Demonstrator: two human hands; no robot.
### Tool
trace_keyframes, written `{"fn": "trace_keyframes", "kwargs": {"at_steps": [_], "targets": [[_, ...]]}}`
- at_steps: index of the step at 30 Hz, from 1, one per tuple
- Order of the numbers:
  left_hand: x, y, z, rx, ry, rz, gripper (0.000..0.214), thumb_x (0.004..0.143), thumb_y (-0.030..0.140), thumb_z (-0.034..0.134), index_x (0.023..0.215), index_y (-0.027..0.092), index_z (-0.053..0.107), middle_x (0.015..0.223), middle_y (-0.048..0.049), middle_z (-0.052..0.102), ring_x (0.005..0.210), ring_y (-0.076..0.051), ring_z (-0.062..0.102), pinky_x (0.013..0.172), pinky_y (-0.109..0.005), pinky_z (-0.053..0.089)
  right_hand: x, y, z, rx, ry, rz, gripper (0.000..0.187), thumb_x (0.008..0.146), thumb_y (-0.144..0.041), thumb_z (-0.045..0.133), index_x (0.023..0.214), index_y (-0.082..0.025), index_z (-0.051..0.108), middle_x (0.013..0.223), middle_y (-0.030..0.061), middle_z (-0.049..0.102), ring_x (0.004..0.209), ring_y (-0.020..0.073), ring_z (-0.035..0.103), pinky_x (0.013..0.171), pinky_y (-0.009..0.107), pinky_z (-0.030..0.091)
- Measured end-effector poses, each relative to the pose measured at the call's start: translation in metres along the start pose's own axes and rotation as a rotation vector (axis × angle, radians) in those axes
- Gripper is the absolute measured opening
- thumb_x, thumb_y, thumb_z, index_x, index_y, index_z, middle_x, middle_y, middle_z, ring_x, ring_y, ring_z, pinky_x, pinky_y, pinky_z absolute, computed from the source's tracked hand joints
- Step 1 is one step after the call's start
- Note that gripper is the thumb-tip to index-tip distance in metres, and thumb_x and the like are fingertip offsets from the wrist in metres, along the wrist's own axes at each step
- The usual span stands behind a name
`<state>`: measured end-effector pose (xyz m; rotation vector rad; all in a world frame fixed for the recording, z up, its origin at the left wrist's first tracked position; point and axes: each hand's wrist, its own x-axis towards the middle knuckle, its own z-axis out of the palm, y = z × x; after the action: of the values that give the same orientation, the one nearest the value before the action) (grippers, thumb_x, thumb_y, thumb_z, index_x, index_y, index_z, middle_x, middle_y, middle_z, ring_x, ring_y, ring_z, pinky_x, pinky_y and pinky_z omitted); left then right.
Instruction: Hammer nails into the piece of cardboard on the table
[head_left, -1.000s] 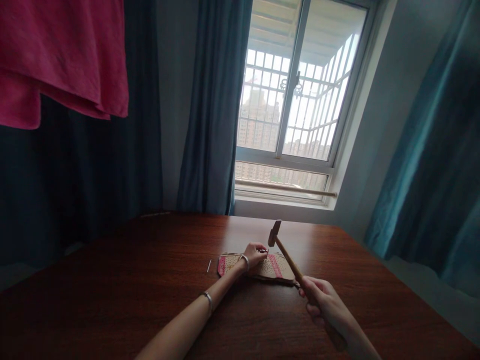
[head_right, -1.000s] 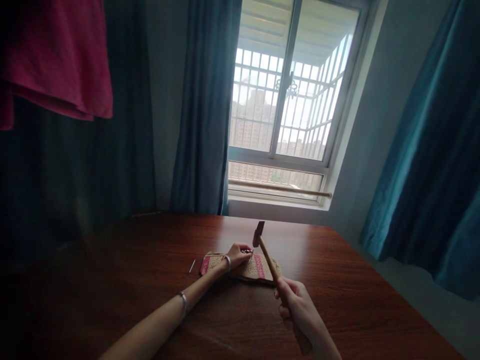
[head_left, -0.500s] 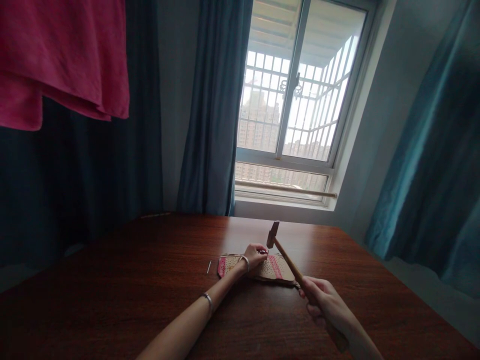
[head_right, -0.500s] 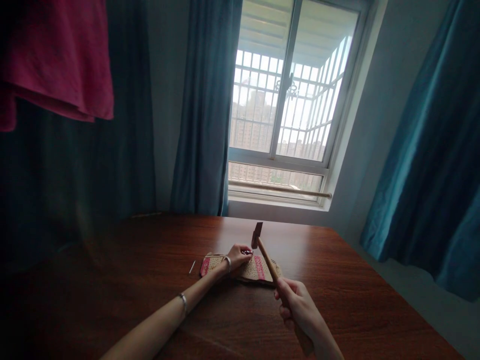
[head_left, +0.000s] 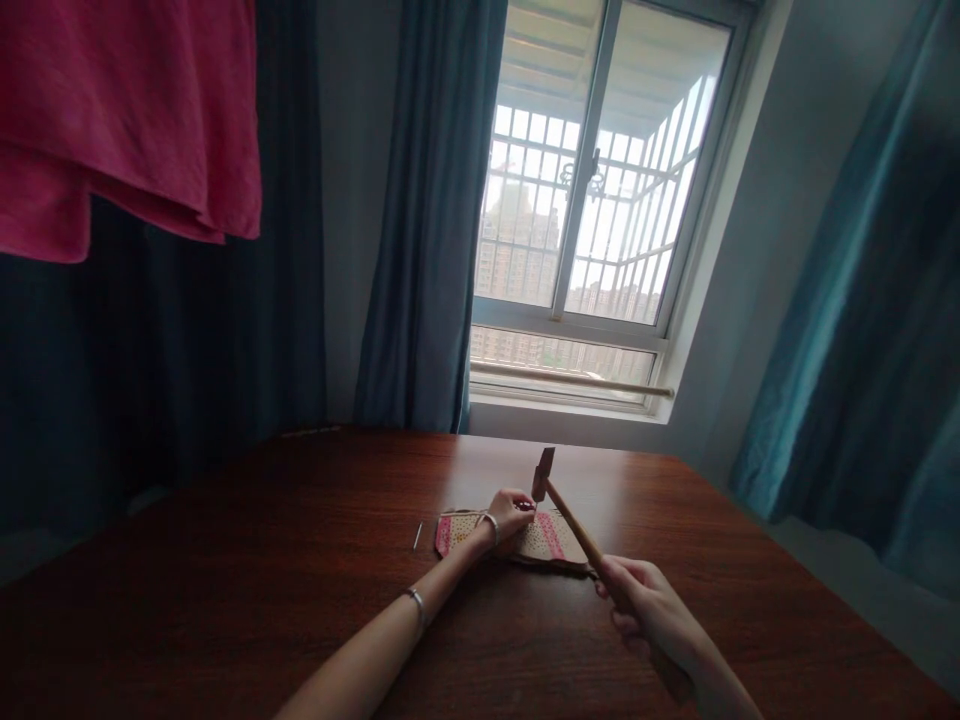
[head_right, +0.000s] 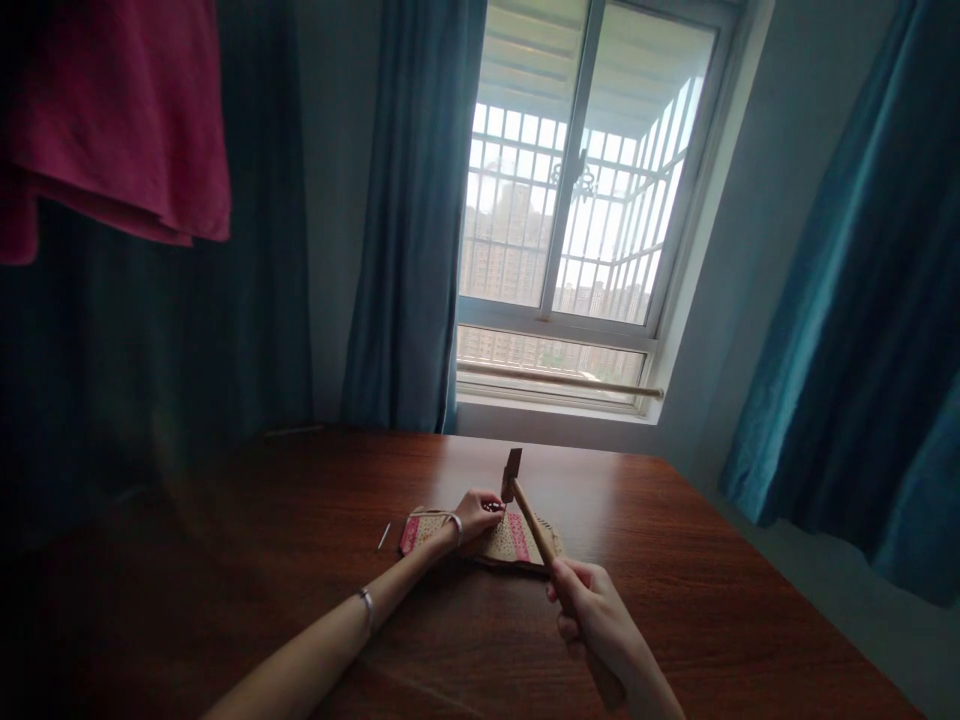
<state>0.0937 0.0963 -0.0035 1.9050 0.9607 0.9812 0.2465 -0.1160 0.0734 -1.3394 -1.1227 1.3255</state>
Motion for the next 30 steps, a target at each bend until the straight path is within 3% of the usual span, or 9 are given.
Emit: {"fn": "trace_keyframes", "kwargs": {"at_steps": [21,30], "targets": [[0.004,-0.006,0.002,0.005,0.006,-0.022,0.023,0.056,0.022,0.060,0.073,0.009,0.068,0.067,-0.0036,0.064,0.063,-0.014,0.055,0.055,-0.020,0.040,-0.004,-0.005,0.004,-0.039,0.017,-0.008,0.044,0.069,-0.061,0.051,0.065,-0.017,0.045,0.043,-0.0094,0.028,0.032,0.0030,0.028,0.027,0.013,0.021],[-0.001,0.005,-0.002,-0.006,0.003,-0.029,0.021,0.055,0.020,0.060,0.070,0.009,0.068,0.065,-0.0025,0.063,0.060,-0.012,0.054,0.054,-0.020,0.038,-0.006,-0.005,0.006,-0.053,0.007,-0.019,0.045,0.068,-0.062,0.050,0.065,-0.017,0.045,0.044,-0.0096,0.028,0.031,0.0024,0.027,0.027,0.013,0.019]]}}
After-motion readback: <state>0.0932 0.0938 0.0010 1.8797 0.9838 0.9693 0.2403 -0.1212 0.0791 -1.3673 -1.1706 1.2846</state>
